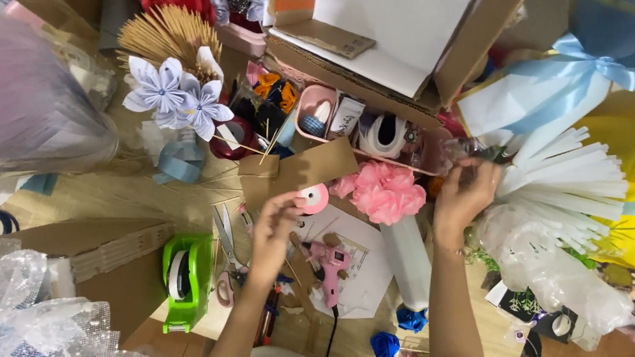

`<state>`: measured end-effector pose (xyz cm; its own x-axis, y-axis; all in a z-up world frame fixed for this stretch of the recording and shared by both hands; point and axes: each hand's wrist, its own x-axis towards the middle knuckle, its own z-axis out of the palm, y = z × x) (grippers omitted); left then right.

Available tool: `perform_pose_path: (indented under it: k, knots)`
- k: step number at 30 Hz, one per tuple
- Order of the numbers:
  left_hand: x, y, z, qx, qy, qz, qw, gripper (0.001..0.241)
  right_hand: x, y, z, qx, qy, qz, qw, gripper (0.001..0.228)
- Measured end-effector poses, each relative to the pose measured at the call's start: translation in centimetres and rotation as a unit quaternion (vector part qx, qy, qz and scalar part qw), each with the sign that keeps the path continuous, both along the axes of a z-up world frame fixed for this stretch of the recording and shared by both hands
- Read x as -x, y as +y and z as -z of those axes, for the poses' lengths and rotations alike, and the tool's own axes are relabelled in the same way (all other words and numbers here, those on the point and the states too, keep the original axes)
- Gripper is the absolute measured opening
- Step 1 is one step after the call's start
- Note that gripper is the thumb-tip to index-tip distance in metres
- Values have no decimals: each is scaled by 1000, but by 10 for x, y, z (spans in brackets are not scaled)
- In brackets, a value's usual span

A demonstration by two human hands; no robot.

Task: The person selects a gold butterfly decoration from a box of craft supplies and uses a hot glue gun to attach it to a bouquet of blue roses. The bouquet is attached to a large blue Stitch plush toy wearing a graduation cap. The person then adjusts the placement of the butterfly and the surrounding roses.

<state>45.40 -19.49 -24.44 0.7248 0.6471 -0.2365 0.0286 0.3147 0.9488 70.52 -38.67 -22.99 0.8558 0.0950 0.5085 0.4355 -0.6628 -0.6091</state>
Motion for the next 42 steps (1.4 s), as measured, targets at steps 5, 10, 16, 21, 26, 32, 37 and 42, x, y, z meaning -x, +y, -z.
perform_pose_path:
  k: [5,10,16,21,26,32,37,42]
  knots:
    - [-2,20,-15,-8,20,-73,997,29,-24,3,13,79,21,-3,997,30]
    - [-31,10,-9,-19,5,-62,998,30,-35,12,4,68,15,-1,998,27]
    - [-100,-20,-19,-93,7,9,996,36,-53,-8,76,156,58,-92,982,26]
    - [-166,-26,-8,-418,67,86,902,40,-40,-8,53,187,150,-128,962,30]
    - [-205,-38,41,-533,236,109,805,53,-27,12,12,197,27,-94,975,28]
    - [-184,-13,75,-370,224,55,900,23,-36,30,24,225,91,-268,933,51]
    - [-183,3,67,-393,228,41,890,23,-41,36,40,315,168,-237,904,53]
    - [-185,-21,54,-476,214,68,850,26,-48,30,63,250,164,-205,932,47]
